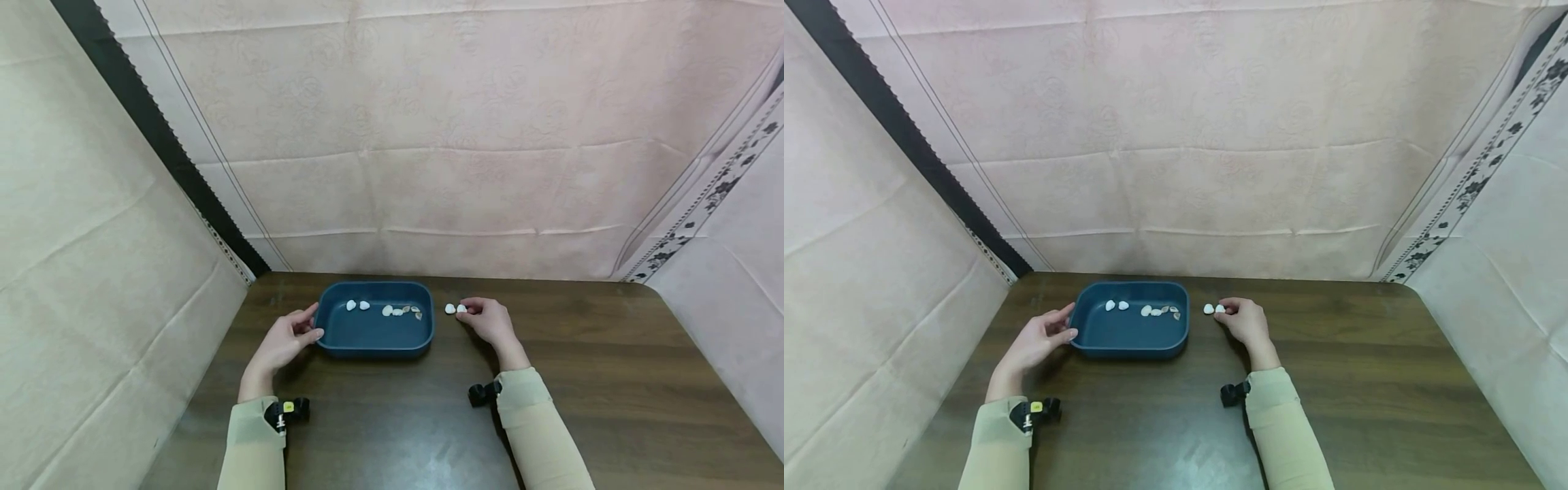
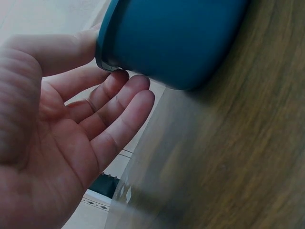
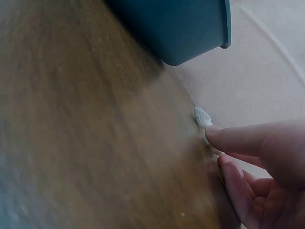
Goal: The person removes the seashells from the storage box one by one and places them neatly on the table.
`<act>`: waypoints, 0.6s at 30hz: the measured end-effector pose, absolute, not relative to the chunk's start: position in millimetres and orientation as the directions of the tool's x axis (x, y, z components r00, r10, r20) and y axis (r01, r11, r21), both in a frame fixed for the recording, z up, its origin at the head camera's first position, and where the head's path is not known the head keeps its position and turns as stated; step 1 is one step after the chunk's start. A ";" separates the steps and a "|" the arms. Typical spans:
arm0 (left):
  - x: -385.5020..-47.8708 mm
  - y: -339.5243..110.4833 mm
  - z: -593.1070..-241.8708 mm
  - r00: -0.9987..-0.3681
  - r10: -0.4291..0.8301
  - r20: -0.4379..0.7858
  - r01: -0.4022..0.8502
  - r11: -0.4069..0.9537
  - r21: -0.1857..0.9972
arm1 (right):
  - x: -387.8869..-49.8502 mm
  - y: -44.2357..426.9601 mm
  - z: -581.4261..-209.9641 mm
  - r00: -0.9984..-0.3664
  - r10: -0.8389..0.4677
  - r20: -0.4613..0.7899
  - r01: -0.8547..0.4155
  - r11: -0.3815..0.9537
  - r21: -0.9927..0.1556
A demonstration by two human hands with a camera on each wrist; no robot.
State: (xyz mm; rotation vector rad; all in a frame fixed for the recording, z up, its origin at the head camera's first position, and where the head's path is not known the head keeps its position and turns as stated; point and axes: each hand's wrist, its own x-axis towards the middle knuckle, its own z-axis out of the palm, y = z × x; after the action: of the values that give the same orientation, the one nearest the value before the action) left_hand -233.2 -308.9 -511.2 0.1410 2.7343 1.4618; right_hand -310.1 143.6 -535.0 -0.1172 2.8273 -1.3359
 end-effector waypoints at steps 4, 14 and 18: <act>-233.3 -308.5 -510.2 -0.995 0.094 0.011 0.062 0.556 0.829 | -310.4 143.7 -535.7 -0.996 -0.079 0.038 -0.080 0.648 -0.758; -233.4 -308.8 -511.3 -0.996 0.091 0.004 0.055 0.562 0.825 | -312.4 143.1 -537.3 -0.995 -0.083 0.049 -0.091 0.662 -0.744; -233.8 -309.3 -511.5 -0.996 0.091 0.008 0.058 0.564 0.823 | -312.6 143.8 -536.9 -0.996 -0.080 0.045 -0.087 0.654 -0.751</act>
State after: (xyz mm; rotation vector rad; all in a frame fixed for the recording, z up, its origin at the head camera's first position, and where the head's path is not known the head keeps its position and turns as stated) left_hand -233.8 -309.3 -511.5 0.1307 2.7477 1.4442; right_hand -312.6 143.8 -536.9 -0.1444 2.8643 -1.3012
